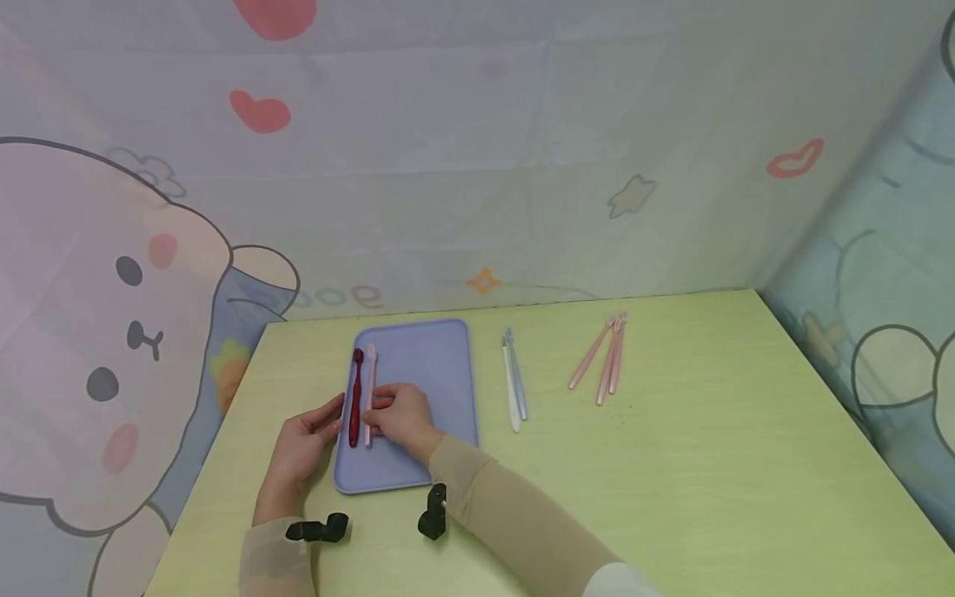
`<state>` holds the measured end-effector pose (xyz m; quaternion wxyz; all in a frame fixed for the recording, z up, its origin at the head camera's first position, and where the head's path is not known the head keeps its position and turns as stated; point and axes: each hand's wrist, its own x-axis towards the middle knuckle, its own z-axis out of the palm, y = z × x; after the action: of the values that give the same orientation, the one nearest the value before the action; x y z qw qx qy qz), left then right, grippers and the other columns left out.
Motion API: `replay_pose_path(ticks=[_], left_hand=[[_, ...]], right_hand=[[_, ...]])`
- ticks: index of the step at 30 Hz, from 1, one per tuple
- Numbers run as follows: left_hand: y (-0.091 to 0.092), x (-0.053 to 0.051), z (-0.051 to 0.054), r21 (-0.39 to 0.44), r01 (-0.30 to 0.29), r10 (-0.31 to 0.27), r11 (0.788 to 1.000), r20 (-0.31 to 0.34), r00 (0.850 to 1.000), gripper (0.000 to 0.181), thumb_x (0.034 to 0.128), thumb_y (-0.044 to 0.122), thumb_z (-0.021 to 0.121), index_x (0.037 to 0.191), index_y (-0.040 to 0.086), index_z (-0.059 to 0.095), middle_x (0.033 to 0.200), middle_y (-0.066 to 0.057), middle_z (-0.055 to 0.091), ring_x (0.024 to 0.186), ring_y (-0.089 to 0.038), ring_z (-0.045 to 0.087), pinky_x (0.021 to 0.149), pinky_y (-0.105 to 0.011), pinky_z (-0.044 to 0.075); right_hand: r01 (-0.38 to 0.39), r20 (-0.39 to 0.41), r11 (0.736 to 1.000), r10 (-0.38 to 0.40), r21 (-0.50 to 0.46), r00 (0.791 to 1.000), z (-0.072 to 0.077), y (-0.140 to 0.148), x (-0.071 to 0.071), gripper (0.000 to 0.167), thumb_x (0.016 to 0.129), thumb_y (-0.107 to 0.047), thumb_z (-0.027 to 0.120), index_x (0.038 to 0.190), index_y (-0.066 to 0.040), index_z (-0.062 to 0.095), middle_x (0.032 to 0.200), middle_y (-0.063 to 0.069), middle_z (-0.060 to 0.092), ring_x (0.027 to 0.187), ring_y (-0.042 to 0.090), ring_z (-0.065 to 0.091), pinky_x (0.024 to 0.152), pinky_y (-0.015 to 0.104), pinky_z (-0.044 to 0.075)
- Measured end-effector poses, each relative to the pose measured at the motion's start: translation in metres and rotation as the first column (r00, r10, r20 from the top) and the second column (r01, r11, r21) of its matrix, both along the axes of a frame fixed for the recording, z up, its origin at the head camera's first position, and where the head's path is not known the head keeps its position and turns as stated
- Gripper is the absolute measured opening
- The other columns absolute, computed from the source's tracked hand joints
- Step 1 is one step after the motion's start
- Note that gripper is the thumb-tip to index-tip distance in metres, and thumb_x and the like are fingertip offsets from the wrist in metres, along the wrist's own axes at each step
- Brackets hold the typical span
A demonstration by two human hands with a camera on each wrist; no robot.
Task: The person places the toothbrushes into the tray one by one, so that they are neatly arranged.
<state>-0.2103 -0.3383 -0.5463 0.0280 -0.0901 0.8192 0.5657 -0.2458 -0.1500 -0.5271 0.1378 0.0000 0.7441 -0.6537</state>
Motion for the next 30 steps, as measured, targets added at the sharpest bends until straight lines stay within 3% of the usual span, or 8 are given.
replay_pose_path(ticks=[4,11,20,30], left_hand=[[0.0000,-0.0014,0.0006,0.002,-0.001,0.001,1.000,-0.005,1.000,0.049,0.1066,0.001,0.062,0.155,0.005,0.054,0.151,-0.016,0.057,0.152,-0.027,0.042,0.127,-0.046,0.029],[-0.0002,-0.0031,0.0019,0.000,0.001,-0.001,1.000,-0.009,1.000,0.049,0.1064,0.002,0.063,0.155,0.005,0.055,0.150,-0.017,0.058,0.152,-0.028,0.042,0.128,-0.046,0.028],[-0.0008,0.0028,0.0019,-0.023,-0.003,0.004,1.000,0.011,1.000,0.049,0.1067,0.004,0.064,0.155,0.005,0.055,0.149,-0.017,0.058,0.153,-0.029,0.040,0.129,-0.048,0.025],[0.0019,0.0003,0.0027,-0.016,-0.002,0.002,1.000,0.015,1.000,0.049,0.1069,0.004,0.064,0.155,0.006,0.054,0.150,-0.017,0.058,0.153,-0.027,0.041,0.128,-0.047,0.027]], right_hand=[[-0.005,-0.011,1.000,0.006,0.026,1.000,-0.0001,-0.0018,-0.0023,0.039,0.088,0.002,0.086,0.125,0.002,0.075,0.090,0.000,0.073,0.071,0.013,0.074,0.062,0.026,0.063],[-0.019,-0.008,0.999,0.019,0.044,1.000,0.0028,-0.0036,-0.0053,0.036,0.087,0.004,0.086,0.122,0.004,0.075,0.089,0.002,0.075,0.069,0.014,0.074,0.061,0.027,0.063],[-0.020,0.005,0.994,0.020,0.106,1.000,0.0062,-0.0069,0.0012,0.034,0.087,0.003,0.086,0.119,0.002,0.076,0.084,-0.001,0.070,0.066,0.012,0.071,0.060,0.028,0.062],[0.004,-0.122,0.966,0.028,0.257,0.992,0.0081,-0.0056,0.0044,0.033,0.087,-0.004,0.088,0.118,-0.001,0.078,0.083,-0.005,0.070,0.070,0.005,0.065,0.065,0.021,0.057]])
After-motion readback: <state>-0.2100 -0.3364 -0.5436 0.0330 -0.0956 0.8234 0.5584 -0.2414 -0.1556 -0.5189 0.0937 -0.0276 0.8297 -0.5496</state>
